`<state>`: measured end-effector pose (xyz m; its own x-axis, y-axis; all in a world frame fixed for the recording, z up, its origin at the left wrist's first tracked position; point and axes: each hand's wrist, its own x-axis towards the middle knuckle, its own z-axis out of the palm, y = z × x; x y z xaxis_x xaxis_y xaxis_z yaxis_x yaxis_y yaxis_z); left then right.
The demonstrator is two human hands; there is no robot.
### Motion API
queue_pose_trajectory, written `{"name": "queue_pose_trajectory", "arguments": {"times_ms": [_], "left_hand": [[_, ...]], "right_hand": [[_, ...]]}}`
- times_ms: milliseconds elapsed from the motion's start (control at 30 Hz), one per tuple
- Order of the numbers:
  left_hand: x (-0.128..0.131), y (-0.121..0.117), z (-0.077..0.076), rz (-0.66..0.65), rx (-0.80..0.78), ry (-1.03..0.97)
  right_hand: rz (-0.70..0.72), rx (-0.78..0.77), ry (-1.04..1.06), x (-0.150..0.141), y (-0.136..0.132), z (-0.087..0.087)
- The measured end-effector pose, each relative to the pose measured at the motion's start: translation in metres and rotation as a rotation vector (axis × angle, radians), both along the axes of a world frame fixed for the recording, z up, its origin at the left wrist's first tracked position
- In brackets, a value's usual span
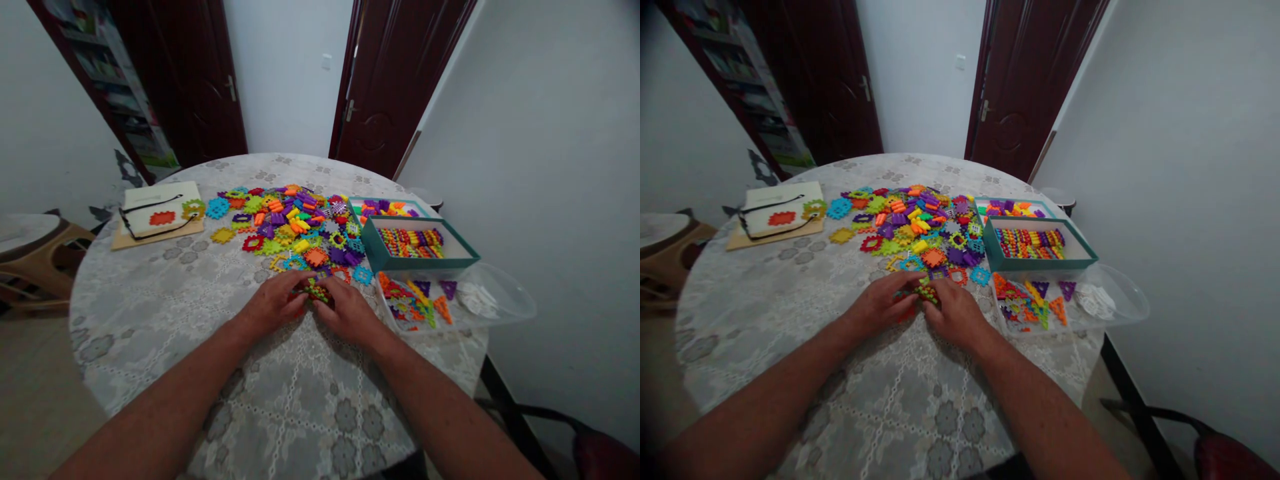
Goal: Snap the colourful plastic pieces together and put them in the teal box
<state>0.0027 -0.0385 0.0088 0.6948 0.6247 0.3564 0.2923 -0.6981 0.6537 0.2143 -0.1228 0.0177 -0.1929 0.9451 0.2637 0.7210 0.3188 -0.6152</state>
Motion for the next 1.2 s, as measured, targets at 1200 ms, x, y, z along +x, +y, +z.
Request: {"name": "queue_pose_trajectory", "arguments": {"times_ms": [1200], "left_hand": [[-0.033, 0.01, 0.01, -0.095, -0.047, 0.254]], "right_hand": [[0.165, -0.094, -0.092, 0.006, -0.007, 0.007]]}}
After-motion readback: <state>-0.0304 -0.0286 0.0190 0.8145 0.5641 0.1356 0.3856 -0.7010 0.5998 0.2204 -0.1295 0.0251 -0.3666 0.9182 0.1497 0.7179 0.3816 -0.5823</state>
